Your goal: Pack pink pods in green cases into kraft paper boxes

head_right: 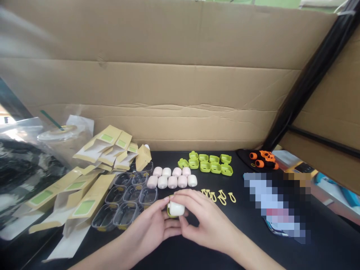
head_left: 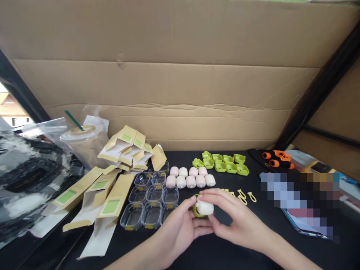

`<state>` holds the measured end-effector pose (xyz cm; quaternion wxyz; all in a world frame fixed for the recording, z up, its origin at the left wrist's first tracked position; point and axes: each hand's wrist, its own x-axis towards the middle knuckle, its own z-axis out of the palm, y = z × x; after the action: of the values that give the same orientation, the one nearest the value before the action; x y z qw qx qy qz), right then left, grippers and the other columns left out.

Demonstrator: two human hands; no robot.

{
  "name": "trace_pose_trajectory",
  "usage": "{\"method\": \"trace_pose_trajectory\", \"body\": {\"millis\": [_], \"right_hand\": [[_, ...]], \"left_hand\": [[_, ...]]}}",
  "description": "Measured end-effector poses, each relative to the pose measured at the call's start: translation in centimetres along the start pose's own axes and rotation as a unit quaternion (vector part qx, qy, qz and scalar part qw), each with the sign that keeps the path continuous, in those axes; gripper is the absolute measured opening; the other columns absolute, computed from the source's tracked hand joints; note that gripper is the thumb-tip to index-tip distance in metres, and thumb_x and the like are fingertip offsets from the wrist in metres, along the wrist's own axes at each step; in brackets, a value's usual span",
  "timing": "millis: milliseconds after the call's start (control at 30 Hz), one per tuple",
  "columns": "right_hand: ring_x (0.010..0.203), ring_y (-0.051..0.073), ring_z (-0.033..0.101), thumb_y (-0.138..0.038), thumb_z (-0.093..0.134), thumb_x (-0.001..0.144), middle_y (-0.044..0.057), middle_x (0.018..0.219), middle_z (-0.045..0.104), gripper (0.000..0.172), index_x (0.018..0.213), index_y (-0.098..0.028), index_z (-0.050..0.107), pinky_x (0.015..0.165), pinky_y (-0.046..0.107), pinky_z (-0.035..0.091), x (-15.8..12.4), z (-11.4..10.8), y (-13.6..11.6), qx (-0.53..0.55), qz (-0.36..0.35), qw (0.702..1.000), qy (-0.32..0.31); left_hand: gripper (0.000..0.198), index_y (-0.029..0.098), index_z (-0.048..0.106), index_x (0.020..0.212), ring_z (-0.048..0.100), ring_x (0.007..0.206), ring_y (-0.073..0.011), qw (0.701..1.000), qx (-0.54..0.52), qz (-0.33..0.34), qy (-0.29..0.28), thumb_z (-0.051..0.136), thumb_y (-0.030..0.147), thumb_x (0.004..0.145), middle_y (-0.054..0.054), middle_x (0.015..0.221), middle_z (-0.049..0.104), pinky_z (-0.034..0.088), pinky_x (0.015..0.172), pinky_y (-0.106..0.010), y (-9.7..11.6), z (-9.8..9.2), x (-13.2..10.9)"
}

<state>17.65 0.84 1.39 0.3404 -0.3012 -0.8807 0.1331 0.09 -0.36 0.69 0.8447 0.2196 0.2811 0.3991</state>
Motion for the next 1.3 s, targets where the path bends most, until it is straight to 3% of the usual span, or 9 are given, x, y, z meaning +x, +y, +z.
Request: {"method": "trace_pose_trajectory", "body": {"millis": [367,600,767,933,1033,1300], "right_hand": [[0.113,0.019,0.058,-0.006,0.048,0.08,0.008,0.123,0.06,0.05,0.126,-0.024,0.049,0.094,0.032,0.051,-0.2,0.4,-0.1,-0.01,-0.015,1.0,0.025],[0.102,0.022,0.06,-0.017,0.063,0.082,0.01,0.114,0.063,0.043,0.124,-0.021,0.051,0.085,0.034,0.053,-0.3,0.8,0.2,-0.04,-0.054,0.997,0.05],[0.098,0.022,0.059,-0.008,0.056,0.08,0.009,0.105,0.064,0.039,0.117,-0.02,0.054,0.085,0.036,0.051,0.0,1.0,-0.4,-0.036,-0.064,0.994,0.081],[0.088,0.019,0.063,-0.005,0.053,0.074,0.009,0.1,0.065,0.04,0.112,-0.019,0.057,0.074,0.03,0.055,0.1,1.1,-0.9,-0.018,-0.066,0.993,0.093],[0.089,0.02,0.064,-0.005,0.054,0.071,0.01,0.1,0.067,0.042,0.11,-0.019,0.059,0.076,0.032,0.056,0.2,1.2,-1.0,-0.021,-0.076,0.991,0.11],[0.094,0.019,0.068,-0.009,0.06,0.074,0.009,0.101,0.072,0.035,0.108,-0.017,0.061,0.085,0.028,0.056,0.1,1.3,-0.8,-0.033,-0.077,0.991,0.105]], "left_hand": [[0.029,0.007,0.061,0.105,0.063,0.089,-0.021,0.999,-0.001,0.018,-0.05,0.042,0.026,0.094,-0.013,0.094,0.067,0.042,0.092,-0.036,0.2,-0.1,-0.3],[0.025,0.008,0.062,0.102,0.062,0.085,-0.0177,0.999,-0.016,0.006,-0.049,0.045,0.022,0.092,-0.01,0.091,0.066,0.041,0.093,-0.036,0.3,0.4,-0.7],[0.025,0.007,0.062,0.097,0.063,0.083,-0.0198,0.999,0.003,0.004,-0.042,0.041,0.019,0.089,-0.011,0.086,0.066,0.044,0.087,-0.037,-0.1,0.7,-0.8],[0.02,0.01,0.062,0.093,0.06,0.079,-0.0157,0.998,0.039,0.02,-0.048,0.044,0.014,0.086,-0.008,0.084,0.064,0.047,0.081,-0.032,-0.2,1.2,-1.2],[0.015,0.011,0.061,0.084,0.059,0.075,-0.0145,0.997,0.059,0.025,-0.034,0.046,0.012,0.085,-0.006,0.08,0.062,0.046,0.079,-0.031,0.0,1.5,-1.3],[0.012,0.014,0.057,0.084,0.055,0.076,-0.0142,0.998,0.055,0.017,-0.022,0.045,0.014,0.083,-0.004,0.079,0.058,0.047,0.079,-0.033,-0.4,0.9,-0.9]]}}
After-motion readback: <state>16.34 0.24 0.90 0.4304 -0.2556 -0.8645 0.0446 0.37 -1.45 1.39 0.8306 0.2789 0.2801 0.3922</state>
